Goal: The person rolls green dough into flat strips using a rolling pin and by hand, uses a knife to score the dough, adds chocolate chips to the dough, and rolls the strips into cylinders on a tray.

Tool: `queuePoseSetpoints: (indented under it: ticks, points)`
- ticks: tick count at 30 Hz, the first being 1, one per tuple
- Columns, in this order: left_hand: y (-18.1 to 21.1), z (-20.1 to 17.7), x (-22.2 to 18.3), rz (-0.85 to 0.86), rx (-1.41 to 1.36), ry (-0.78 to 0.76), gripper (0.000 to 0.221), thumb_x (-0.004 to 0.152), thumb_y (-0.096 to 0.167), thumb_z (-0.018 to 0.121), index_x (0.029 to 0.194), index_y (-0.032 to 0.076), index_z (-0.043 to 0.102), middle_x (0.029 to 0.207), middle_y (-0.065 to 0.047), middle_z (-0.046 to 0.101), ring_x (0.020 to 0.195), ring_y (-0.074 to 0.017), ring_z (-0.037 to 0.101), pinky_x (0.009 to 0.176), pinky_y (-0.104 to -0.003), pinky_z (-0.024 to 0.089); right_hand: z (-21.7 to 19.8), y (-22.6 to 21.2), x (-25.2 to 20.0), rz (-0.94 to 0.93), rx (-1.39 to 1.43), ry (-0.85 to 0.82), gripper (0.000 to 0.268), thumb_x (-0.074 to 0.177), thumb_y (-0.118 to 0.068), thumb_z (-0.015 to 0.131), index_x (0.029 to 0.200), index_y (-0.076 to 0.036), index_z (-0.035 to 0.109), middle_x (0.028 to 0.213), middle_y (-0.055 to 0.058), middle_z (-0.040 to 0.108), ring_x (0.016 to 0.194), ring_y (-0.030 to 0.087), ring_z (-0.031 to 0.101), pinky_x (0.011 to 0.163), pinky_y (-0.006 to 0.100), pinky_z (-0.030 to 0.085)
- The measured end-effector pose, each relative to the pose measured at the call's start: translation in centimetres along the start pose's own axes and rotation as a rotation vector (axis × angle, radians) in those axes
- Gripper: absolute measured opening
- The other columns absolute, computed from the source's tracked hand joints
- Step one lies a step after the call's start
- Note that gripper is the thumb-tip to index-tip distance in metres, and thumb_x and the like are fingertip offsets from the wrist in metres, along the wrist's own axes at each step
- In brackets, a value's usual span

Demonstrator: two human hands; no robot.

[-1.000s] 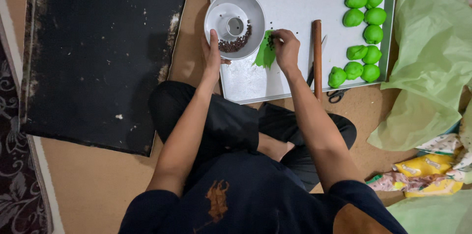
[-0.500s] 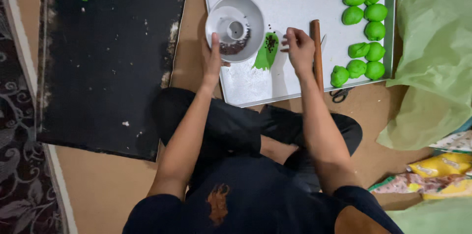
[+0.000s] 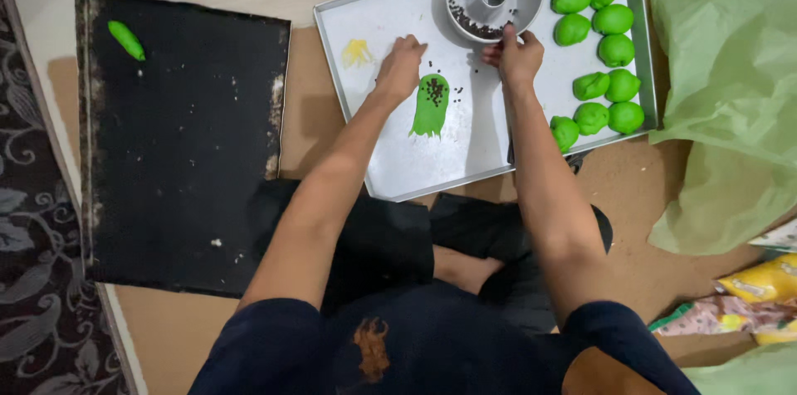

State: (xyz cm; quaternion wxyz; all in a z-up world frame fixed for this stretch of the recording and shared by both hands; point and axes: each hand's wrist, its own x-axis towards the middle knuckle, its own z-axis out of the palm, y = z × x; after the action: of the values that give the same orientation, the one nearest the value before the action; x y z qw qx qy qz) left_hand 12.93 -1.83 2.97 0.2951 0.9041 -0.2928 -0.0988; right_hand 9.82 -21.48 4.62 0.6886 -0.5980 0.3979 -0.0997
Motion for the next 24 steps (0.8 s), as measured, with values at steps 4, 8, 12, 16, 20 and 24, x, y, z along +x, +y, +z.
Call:
queuePoseSetpoints:
  ticks: [4, 8, 12, 16, 20, 24]
  points:
    - [0.1, 1.5, 1.7, -0.096, -0.109, -0.285, 0.011, 0.103, 0.01, 0.047, 0.11, 0.005, 0.054, 0.11, -0.008, 0.05, 0.111, -0.0279, 0.047, 0.086, -0.044, 0.044, -1.8, 3.4, -1.3, -0.062, -0.111, -0.119, 0.018, 0.105, -0.009, 0.053, 0.09, -0.006, 0.064, 0.076, 0.012, 0.073, 0.06, 0.02, 0.071, 0.053, 0.035, 0.067]
    - [0.6, 2.5, 2.6, 0.157, 0.137, -0.184, 0.006, 0.091, 0.01, 0.072, 0.091, 0.006, 0.067, 0.106, -0.012, 0.051, 0.104, -0.0363, 0.054, 0.066, -0.057, 0.052, -2.6, 5.9, -3.7, -0.765, -0.957, -0.364, 0.03, 0.091, 0.003, 0.051, 0.118, 0.003, 0.065, 0.114, 0.025, 0.061, 0.103, 0.045, 0.057, 0.089, 0.053, 0.049]
    - [1.2, 2.1, 3.3, 0.093, 0.242, -0.285, 0.002, 0.085, 0.003, 0.058, 0.086, 0.002, 0.056, 0.102, -0.015, 0.053, 0.1, -0.0401, 0.056, 0.065, -0.058, 0.05, -2.6, 6.1, -4.7, -0.804, -1.146, -0.503, 0.027, 0.086, -0.001, 0.069, 0.109, -0.004, 0.056, 0.116, 0.018, 0.052, 0.102, 0.042, 0.051, 0.072, 0.053, 0.049]
    - [-0.1, 2.3, 3.0, 0.218, 0.355, -0.257, 0.013, 0.082, -0.004, 0.059, 0.094, 0.0, 0.064, 0.106, -0.019, 0.057, 0.099, -0.0411, 0.059, 0.073, -0.055, 0.054, -2.8, 7.6, -5.2, -0.851, -1.189, -0.561, 0.021, 0.099, -0.01, 0.06, 0.117, -0.001, 0.066, 0.112, 0.018, 0.054, 0.102, 0.04, 0.054, 0.066, 0.055, 0.052]
    - [-1.7, 1.7, 0.9, 0.053, 0.064, -0.144, 0.014, 0.082, -0.004, 0.06, 0.091, 0.007, 0.061, 0.1, -0.013, 0.054, 0.085, -0.0371, 0.058, 0.065, -0.053, 0.047, -3.0, 8.7, -4.8, -0.833, -1.243, -0.485, 0.008, 0.092, -0.002, 0.057, 0.098, 0.002, 0.06, 0.103, 0.019, 0.055, 0.092, 0.041, 0.057, 0.068, 0.052, 0.051]
    - [-0.6, 2.2, -0.1, -0.159, -0.246, 0.001, 0.011, 0.079, 0.015, 0.078, 0.088, 0.02, 0.074, 0.082, -0.003, 0.068, 0.083, -0.0273, 0.074, 0.073, -0.04, 0.061, -2.2, 8.1, -3.1, -0.653, -1.026, -0.311, 0.013, 0.094, -0.018, 0.071, 0.1, -0.008, 0.074, 0.093, 0.012, 0.061, 0.085, 0.04, 0.07, 0.069, 0.047, 0.059]
